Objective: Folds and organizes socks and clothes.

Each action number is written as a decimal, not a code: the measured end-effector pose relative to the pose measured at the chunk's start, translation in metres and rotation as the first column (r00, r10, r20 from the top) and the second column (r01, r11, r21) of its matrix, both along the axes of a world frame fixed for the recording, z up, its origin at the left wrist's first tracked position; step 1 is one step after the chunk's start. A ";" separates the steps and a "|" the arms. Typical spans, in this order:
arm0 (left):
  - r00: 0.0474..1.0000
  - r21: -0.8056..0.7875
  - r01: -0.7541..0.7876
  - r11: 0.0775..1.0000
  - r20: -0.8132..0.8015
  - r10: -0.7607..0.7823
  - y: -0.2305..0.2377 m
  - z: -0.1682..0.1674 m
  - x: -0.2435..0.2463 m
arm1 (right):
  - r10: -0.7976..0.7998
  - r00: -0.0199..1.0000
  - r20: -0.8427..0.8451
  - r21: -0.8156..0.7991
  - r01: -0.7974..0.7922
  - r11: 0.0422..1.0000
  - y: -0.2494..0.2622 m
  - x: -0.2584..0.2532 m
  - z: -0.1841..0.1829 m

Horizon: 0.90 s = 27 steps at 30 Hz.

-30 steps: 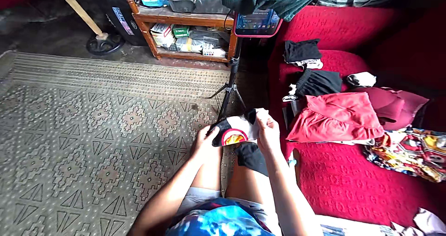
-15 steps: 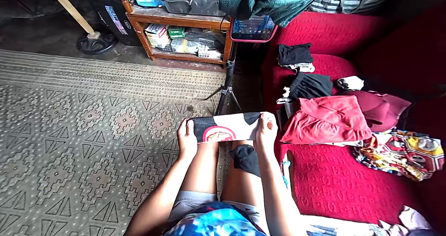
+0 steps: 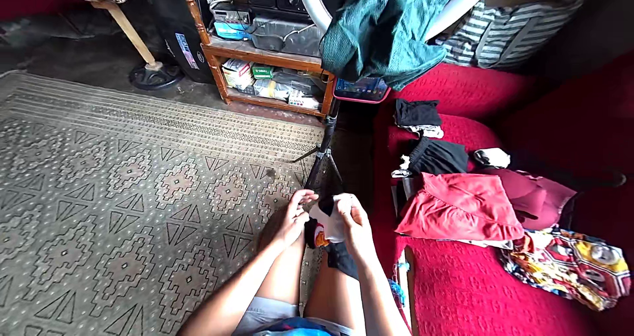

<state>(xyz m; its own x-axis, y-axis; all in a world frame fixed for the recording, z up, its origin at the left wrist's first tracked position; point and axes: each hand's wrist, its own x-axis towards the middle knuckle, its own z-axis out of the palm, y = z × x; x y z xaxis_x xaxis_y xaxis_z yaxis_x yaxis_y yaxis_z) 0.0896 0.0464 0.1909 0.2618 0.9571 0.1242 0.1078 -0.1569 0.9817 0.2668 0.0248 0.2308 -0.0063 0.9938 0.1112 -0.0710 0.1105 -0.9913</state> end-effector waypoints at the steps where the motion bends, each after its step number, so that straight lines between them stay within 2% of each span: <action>1: 0.997 0.028 0.052 0.998 0.058 -0.053 0.001 0.010 0.004 | 0.038 0.999 0.000 0.009 -0.038 0.999 0.000 -0.003 0.002; 3: 0.987 0.058 0.090 0.994 0.125 -0.097 0.004 0.025 0.014 | 0.056 0.998 -0.024 0.044 -0.055 0.998 0.002 -0.009 0.003; 5: 0.995 0.086 0.048 0.995 0.088 -0.055 0.010 0.033 0.023 | 0.028 0.993 -0.113 0.050 -0.022 0.999 0.004 -0.014 0.007; 7: 1.000 0.104 0.001 0.995 0.020 -0.003 0.020 0.041 0.026 | 0.011 0.971 -0.239 -0.010 -0.013 1.000 0.008 -0.016 0.020; 10: 0.999 0.100 -0.030 0.995 0.030 0.027 0.032 0.052 0.026 | 0.017 0.938 -0.346 -0.077 -0.046 0.996 0.014 -0.011 0.033; 15: 0.992 0.128 -0.068 0.989 0.110 0.054 0.039 0.065 0.025 | 0.015 0.981 -0.195 -0.025 -0.021 0.999 0.023 -0.007 0.042; 18: 0.988 0.148 -0.106 0.983 0.132 0.086 0.041 0.067 0.026 | -0.010 0.986 -0.166 0.009 0.012 1.000 0.028 -0.011 0.047; 24: 0.956 0.137 -0.234 0.963 0.214 0.202 0.042 0.063 0.028 | -0.076 0.948 -0.308 -0.045 0.066 0.997 0.030 -0.023 0.048; 27: 0.959 0.125 -0.222 0.967 0.209 0.193 0.044 0.059 0.023 | -0.105 0.940 -0.325 -0.058 0.091 0.994 0.029 -0.028 0.042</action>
<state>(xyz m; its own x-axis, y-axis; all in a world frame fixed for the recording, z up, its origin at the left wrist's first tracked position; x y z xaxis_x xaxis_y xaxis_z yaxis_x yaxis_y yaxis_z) 0.1123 0.0899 0.2494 0.0168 0.9554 0.2950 -0.0364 -0.2942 0.9550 0.2385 0.0542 0.2728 0.1209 0.9914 0.0499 -0.3831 0.0930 -0.9190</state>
